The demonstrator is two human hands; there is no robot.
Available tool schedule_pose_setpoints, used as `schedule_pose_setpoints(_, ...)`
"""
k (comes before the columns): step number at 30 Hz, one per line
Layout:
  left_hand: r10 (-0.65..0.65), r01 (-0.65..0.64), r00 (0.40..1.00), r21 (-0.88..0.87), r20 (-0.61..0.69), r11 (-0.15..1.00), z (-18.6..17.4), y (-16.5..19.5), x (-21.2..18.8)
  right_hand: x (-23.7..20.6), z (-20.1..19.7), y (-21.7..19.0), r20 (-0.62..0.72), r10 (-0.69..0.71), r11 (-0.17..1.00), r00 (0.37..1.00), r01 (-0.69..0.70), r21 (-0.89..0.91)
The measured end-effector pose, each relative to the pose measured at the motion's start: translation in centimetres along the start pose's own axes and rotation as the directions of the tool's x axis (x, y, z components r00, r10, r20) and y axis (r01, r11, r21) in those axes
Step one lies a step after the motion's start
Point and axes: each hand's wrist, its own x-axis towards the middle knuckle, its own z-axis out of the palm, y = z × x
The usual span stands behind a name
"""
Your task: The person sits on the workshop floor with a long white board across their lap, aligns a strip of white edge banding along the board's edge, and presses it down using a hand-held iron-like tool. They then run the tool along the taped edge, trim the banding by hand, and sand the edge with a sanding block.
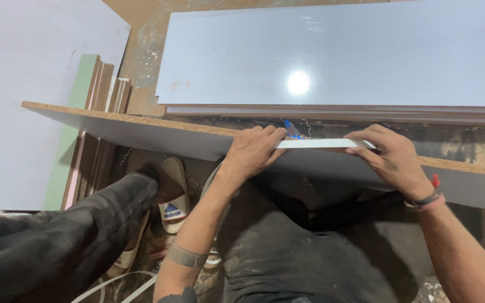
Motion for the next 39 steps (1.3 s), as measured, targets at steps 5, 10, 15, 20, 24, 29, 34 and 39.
schedule_pose_setpoints(5,-0.013,0.013,1.0,-0.118,0.002,0.993,-1.3,0.2,-0.4,-0.9,-0.5,-0.3,-0.001,0.008,1.0,1.0,-0.008,0.001)
schedule_pose_setpoints(10,-0.042,0.056,0.996,-0.172,0.084,0.983,-1.7,1.2,0.8,-2.8,-3.0,1.7,-0.033,0.041,0.993,0.999,-0.044,-0.11)
schedule_pose_setpoints(15,-0.074,0.093,0.982,-0.106,0.173,0.99,-1.8,2.2,2.0,-6.0,-8.1,6.5,-0.077,-0.03,0.98,0.997,0.014,-0.196)
schedule_pose_setpoints(20,-0.111,0.139,0.956,-0.086,0.272,0.987,-2.0,2.6,2.6,-11.0,-13.9,11.6,-0.143,0.163,0.952,0.976,-0.194,-0.238)
schedule_pose_setpoints(24,-0.148,0.192,0.929,-0.101,0.339,0.976,-2.5,2.9,3.0,-13.8,-16.4,14.3,-0.198,0.268,0.946,0.943,-0.296,-0.13)
schedule_pose_setpoints(29,-0.184,0.263,0.923,-0.204,0.339,0.943,-4.0,2.5,3.0,-14.3,-16.4,16.7,-0.193,0.238,0.965,0.952,-0.255,-0.066)
schedule_pose_setpoints(34,-0.273,0.377,0.895,-0.27,0.352,0.886,-6.5,-2.2,0.7,-15.3,-16.1,20.2,-0.139,0.24,0.933,0.961,-0.267,-0.24)
schedule_pose_setpoints(39,-0.539,0.506,0.813,0.188,0.22,0.842,-8.4,-12.0,-4.4,-15.0,-13.4,23.2,-0.066,0.285,0.919,0.956,-0.292,-0.264)
